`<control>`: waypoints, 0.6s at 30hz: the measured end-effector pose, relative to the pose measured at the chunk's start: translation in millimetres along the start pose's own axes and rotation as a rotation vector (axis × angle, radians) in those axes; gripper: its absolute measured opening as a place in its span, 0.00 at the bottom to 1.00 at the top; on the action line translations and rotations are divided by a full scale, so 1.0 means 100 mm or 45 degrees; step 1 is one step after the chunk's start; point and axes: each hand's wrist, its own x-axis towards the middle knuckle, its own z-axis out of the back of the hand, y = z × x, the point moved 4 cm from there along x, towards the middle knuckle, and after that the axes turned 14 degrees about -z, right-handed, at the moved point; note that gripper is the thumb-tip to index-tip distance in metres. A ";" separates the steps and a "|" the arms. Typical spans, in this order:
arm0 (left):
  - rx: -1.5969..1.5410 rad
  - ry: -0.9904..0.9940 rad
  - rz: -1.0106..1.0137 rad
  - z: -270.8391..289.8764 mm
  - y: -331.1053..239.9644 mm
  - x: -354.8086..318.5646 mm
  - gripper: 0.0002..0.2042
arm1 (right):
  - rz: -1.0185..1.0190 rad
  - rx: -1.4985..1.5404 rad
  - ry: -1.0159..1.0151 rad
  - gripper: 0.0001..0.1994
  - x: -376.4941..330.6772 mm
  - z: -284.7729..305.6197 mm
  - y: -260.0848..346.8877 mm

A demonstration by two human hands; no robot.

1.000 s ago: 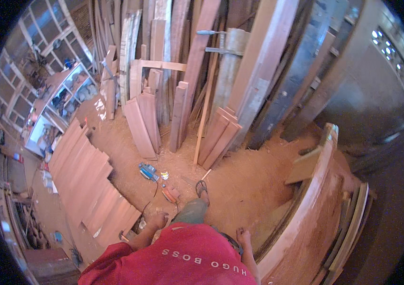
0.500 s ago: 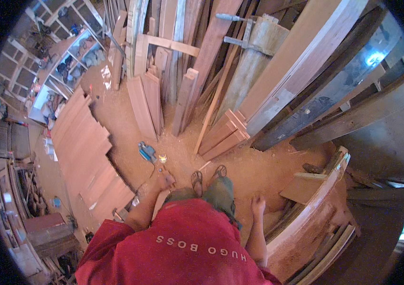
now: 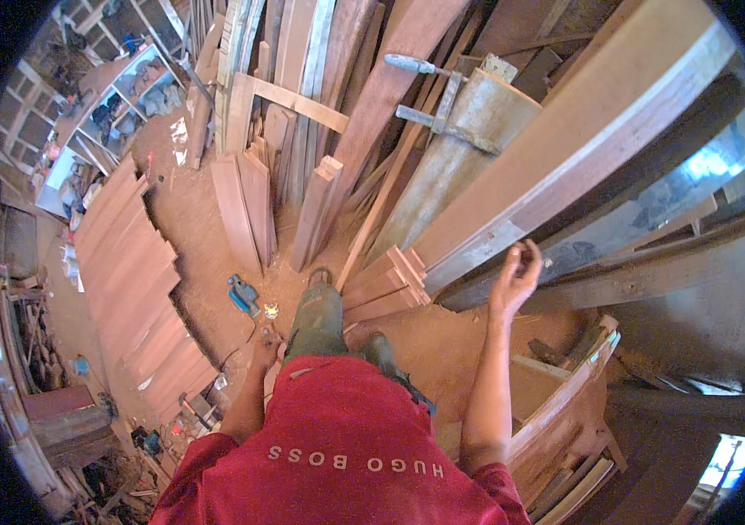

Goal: The person applies glue to the edges of wooden boards, fits them together, and hammers them into a wooden frame on the floor.

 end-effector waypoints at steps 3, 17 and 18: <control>0.053 -0.018 0.201 -0.06 -0.01 0.05 0.14 | 0.118 0.022 -0.182 0.16 0.47 -0.07 0.27; -0.146 0.203 0.012 -0.27 -1.24 3.82 0.10 | 0.084 -0.519 -1.331 0.33 2.22 -0.96 0.47; -0.247 0.201 0.024 -0.36 -1.40 4.09 0.10 | 0.051 -0.556 -1.394 0.33 2.23 -0.97 0.47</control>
